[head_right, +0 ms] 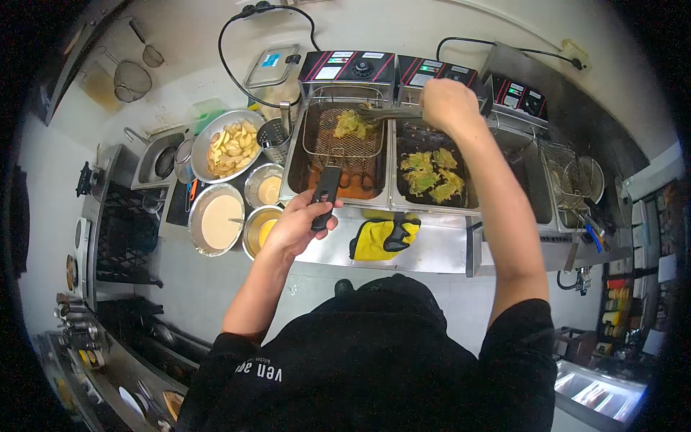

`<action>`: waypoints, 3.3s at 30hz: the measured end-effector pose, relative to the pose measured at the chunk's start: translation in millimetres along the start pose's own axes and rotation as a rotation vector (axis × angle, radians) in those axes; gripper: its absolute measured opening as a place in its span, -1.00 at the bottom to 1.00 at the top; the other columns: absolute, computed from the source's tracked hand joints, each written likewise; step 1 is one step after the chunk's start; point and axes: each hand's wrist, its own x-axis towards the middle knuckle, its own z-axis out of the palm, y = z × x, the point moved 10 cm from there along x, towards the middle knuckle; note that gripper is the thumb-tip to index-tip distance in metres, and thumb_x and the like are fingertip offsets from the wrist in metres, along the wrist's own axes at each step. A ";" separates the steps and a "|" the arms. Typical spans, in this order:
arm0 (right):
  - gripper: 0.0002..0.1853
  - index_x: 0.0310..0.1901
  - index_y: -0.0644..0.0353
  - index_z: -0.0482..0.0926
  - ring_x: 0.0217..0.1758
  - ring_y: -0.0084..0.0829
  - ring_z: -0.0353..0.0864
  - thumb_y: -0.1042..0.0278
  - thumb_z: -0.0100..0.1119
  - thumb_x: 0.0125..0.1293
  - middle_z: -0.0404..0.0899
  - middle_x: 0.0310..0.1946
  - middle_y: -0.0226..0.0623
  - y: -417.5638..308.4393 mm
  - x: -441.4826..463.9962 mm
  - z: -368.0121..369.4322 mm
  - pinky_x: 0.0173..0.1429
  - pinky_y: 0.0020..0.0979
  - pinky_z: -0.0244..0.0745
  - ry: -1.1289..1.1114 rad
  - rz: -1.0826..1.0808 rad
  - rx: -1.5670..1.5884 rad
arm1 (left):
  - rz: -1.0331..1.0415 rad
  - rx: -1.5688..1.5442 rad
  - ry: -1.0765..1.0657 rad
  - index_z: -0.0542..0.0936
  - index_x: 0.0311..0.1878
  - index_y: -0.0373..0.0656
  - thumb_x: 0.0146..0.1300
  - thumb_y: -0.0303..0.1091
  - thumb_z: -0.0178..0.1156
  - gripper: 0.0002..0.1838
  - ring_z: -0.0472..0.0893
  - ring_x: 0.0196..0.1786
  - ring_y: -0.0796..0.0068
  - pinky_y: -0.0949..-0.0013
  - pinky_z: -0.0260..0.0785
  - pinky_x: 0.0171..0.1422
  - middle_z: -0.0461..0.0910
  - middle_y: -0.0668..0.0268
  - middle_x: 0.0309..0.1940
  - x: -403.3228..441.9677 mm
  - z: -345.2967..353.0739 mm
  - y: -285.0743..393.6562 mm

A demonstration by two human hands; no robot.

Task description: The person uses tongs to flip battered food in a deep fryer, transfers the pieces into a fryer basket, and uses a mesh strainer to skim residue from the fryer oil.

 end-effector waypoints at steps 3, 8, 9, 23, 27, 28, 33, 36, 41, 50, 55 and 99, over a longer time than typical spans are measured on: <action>-0.80 -0.30 0.16 0.71 -0.11 -0.08 0.66 0.48 0.14 0.02 0.66 -0.26 -0.05 -10.1 13.3 -20.9 -0.05 -0.17 0.57 -0.018 -0.013 -0.036 | 0.013 0.005 0.007 0.40 -0.06 -0.39 0.28 -0.50 0.02 -0.79 0.51 -0.49 0.53 0.53 0.19 -0.63 0.52 0.20 -0.34 0.8 -0.8 -0.3; -0.80 -0.28 0.20 0.70 -0.54 -0.26 0.69 0.50 0.28 -0.03 0.68 -0.44 -0.13 -34.2 38.0 -19.3 -0.34 -0.26 0.59 -0.197 -0.072 -0.189 | 0.008 0.027 0.014 0.41 -0.07 -0.38 0.29 -0.49 0.01 -0.80 0.50 -0.49 0.55 0.52 0.18 -0.63 0.51 0.21 -0.36 -0.4 -0.3 0.5; -0.80 -0.28 0.20 0.70 -0.54 -0.26 0.69 0.50 0.28 -0.03 0.68 -0.44 -0.13 -39.2 43.0 -21.0 -0.34 -0.26 0.59 -0.195 -0.073 -0.189 | 0.010 0.026 0.015 0.41 -0.07 -0.38 0.29 -0.49 0.01 -0.80 0.50 -0.49 0.55 0.52 0.18 -0.63 0.51 0.21 -0.36 -0.9 0.2 0.7; -0.77 -0.17 0.13 0.70 -0.07 -0.23 0.68 0.38 0.11 0.17 0.67 -0.12 -0.18 -74.3 93.8 -17.9 -0.12 -0.20 0.59 -0.001 -0.173 -0.364 | 0.011 0.040 0.016 0.38 -0.07 -0.38 0.28 -0.49 0.01 -0.79 0.50 -0.49 0.54 0.51 0.22 -0.61 0.52 0.21 -0.31 -0.9 0.7 2.5; -0.78 -0.21 0.10 0.71 -0.08 -0.25 0.69 0.37 0.08 0.20 0.68 -0.16 -0.22 -76.4 84.9 -25.4 -0.15 -0.23 0.59 0.125 -0.183 -0.323 | 0.010 0.047 0.014 0.38 -0.07 -0.38 0.28 -0.48 0.01 -0.79 0.50 -0.49 0.54 0.51 0.22 -0.61 0.52 0.21 -0.30 -1.4 1.9 3.7; -0.80 -0.24 0.10 0.70 -0.09 -0.27 0.69 0.37 0.10 0.17 0.69 -0.19 -0.22 -83.7 70.9 -28.6 -0.16 -0.24 0.60 0.154 -0.226 -0.321 | 0.014 0.035 0.012 0.38 -0.07 -0.38 0.28 -0.48 0.01 -0.79 0.50 -0.49 0.54 0.51 0.21 -0.61 0.52 0.21 -0.31 -1.2 2.2 3.7; -0.89 -0.40 0.07 0.68 -0.25 -0.33 0.67 0.38 0.16 0.06 0.66 -0.35 -0.25 -111.1 12.8 7.0 -0.24 -0.30 0.52 0.290 -0.454 -0.445 | 0.024 0.018 0.026 0.39 -0.08 -0.37 0.28 -0.48 0.01 -0.80 0.50 -0.50 0.55 0.52 0.21 -0.61 0.51 0.22 -0.34 -1.3 0.4 4.5; -0.93 -0.47 0.03 0.64 -0.29 -0.37 0.59 0.36 0.17 0.05 0.57 -0.44 -0.37 -111.0 -4.4 39.3 -0.24 -0.34 0.41 0.410 -0.540 -0.523 | -0.004 0.043 0.011 0.40 -0.09 -0.37 0.28 -0.49 0.00 -0.82 0.49 -0.50 0.55 0.52 0.20 -0.61 0.51 0.23 -0.35 -0.3 -0.2 1.0; -0.90 -0.38 0.09 0.64 -0.27 -0.36 0.57 0.37 0.14 0.07 0.55 -0.40 -0.39 -106.1 -24.5 64.3 -0.23 -0.36 0.41 0.391 -0.512 -0.467 | 0.006 0.038 0.009 0.41 -0.09 -0.37 0.29 -0.49 0.00 -0.82 0.49 -0.50 0.55 0.52 0.20 -0.60 0.51 0.24 -0.35 -0.9 2.0 2.7; -0.85 -0.30 0.14 0.62 -0.27 -0.34 0.57 0.37 0.12 0.08 0.56 -0.38 -0.37 -101.1 -20.3 83.9 -0.25 -0.36 0.42 0.409 -0.425 -0.421 | 0.008 0.020 0.047 0.40 -0.07 -0.39 0.28 -0.51 0.00 -0.80 0.50 -0.48 0.54 0.52 0.20 -0.60 0.52 0.20 -0.33 -2.4 1.8 4.1; -0.84 -0.30 0.13 0.62 -0.30 -0.35 0.59 0.37 0.11 0.09 0.57 -0.38 -0.37 -95.4 -16.6 82.8 -0.26 -0.35 0.42 0.436 -0.370 -0.373 | 0.002 0.032 0.019 0.39 -0.07 -0.38 0.29 -0.50 0.00 -0.81 0.50 -0.49 0.54 0.52 0.19 -0.61 0.52 0.21 -0.36 -1.7 0.8 3.3; -0.91 -0.45 0.08 0.68 -0.35 -0.28 0.71 0.39 0.17 0.06 0.67 -0.45 -0.25 127.7 -83.2 93.2 -0.28 -0.29 0.58 0.158 0.031 -0.405 | -0.010 0.042 0.054 0.40 -0.03 -0.37 0.28 -0.51 0.02 -0.78 0.47 -0.46 0.59 0.58 0.17 -0.60 0.54 0.24 -0.23 -3.8 3.0 3.6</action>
